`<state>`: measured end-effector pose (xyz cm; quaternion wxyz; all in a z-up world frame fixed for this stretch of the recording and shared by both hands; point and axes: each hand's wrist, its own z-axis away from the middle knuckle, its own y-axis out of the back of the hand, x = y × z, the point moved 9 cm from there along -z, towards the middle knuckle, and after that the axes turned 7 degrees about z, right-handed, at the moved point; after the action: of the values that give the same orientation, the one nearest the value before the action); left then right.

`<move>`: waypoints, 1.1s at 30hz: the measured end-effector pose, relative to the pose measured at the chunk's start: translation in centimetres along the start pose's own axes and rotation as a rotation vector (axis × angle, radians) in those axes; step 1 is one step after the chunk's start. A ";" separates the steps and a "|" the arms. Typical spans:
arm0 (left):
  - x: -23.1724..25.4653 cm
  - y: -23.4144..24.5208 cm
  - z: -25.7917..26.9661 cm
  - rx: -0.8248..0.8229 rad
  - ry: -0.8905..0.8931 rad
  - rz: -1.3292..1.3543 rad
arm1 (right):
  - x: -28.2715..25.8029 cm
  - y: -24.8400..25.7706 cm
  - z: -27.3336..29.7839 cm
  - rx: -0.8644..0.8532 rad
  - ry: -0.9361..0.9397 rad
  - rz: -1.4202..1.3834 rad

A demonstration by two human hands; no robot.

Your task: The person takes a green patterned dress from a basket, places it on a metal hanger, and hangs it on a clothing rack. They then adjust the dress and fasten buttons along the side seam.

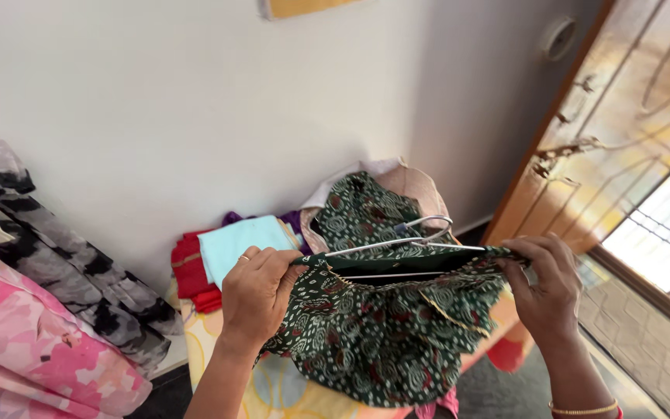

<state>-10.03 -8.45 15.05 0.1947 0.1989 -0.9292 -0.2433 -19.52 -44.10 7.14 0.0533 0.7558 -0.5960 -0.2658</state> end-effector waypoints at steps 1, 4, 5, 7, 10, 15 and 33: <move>1.3 0.0 0.5 -0.001 -0.013 0.010 | 0.7 0.9 0.8 -0.002 -0.025 -0.040; 4.4 0.5 2.5 0.005 -0.011 0.019 | 2.2 3.6 3.7 0.001 -0.054 -0.137; 5.3 0.6 3.2 0.001 -0.001 0.014 | 2.4 4.9 4.8 0.017 -0.038 -0.148; 7.1 0.7 4.9 -0.004 0.029 0.002 | 2.7 7.8 6.9 0.057 0.024 -0.061; 10.3 0.6 7.2 0.000 0.074 0.111 | 3.1 12.5 7.8 0.156 0.184 0.159; 12.7 1.9 9.2 0.073 0.167 0.241 | 5.2 18.4 8.9 0.149 0.164 0.228; 17.0 26.4 27.3 0.606 0.383 0.132 | -15.2 23.4 11.1 0.159 0.229 -0.149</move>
<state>-44.19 15.04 11.49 0.3125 0.2291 -0.9167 0.0980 -47.37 -33.99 12.10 0.0412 0.8251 -0.5474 -0.1332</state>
